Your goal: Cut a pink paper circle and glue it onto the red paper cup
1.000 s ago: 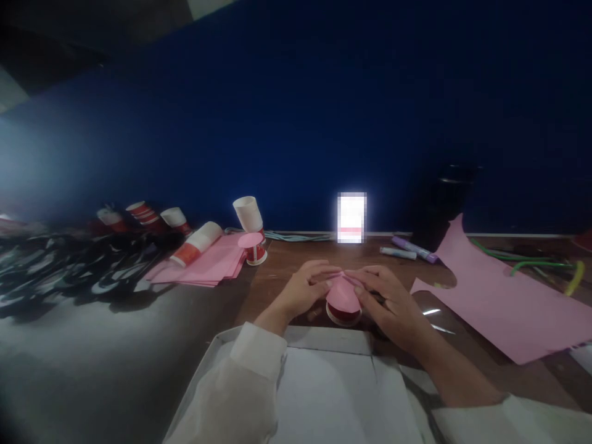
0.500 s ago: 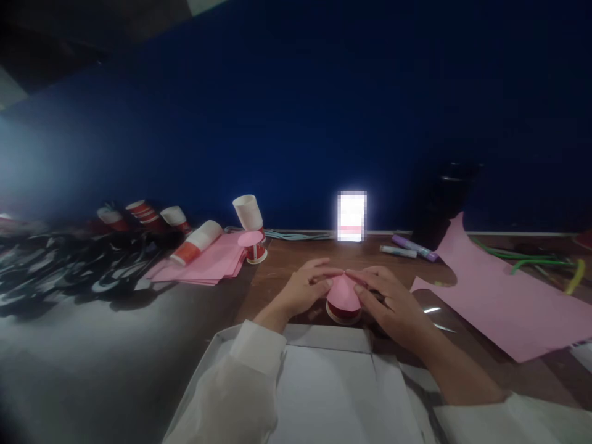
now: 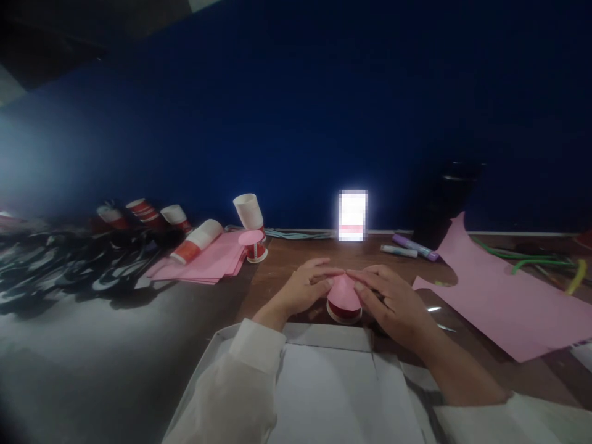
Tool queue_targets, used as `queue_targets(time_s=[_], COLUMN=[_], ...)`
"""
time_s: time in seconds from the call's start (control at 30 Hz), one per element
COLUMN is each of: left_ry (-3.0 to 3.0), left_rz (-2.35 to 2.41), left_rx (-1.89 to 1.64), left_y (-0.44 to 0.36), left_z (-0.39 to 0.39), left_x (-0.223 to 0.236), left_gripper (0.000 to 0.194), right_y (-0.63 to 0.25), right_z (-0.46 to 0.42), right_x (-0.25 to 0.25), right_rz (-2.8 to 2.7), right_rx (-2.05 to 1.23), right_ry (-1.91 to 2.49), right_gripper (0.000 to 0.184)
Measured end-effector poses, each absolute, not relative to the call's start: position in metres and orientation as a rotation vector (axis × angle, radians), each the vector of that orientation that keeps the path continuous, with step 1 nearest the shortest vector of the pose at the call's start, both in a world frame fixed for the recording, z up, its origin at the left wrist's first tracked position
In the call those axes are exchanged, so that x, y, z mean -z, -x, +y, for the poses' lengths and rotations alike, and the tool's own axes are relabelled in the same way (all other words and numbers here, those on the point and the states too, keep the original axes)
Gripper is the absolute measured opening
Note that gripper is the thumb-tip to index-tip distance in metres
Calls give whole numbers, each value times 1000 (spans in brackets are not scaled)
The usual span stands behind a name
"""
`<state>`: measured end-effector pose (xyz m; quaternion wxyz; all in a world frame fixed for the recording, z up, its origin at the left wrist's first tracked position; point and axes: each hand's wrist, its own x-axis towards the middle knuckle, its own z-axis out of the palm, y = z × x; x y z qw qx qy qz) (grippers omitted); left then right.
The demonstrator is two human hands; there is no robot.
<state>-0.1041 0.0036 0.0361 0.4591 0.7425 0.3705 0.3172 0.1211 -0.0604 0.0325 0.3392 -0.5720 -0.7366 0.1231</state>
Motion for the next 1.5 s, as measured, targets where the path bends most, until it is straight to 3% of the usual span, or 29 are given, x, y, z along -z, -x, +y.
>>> queue_targets(time_s=[0.47,0.77,1.5], left_ry=[-1707,-1716,-1729], left_rz=[874,841,800], left_rx=[-750,-711,-698], left_y=[104,108,107], left_z=[2,3,2], left_x=[-40,-39,-42], left_gripper=[32,57,60], right_y=[-117,-117,-114], right_z=[-64,-64,-65], right_x=[-40,-42,-42], right_rz=[-1912,-1920,-1894], right_rx=[-336,-314,-339], right_ry=[1513,1550,1564], right_gripper=[49,56,57])
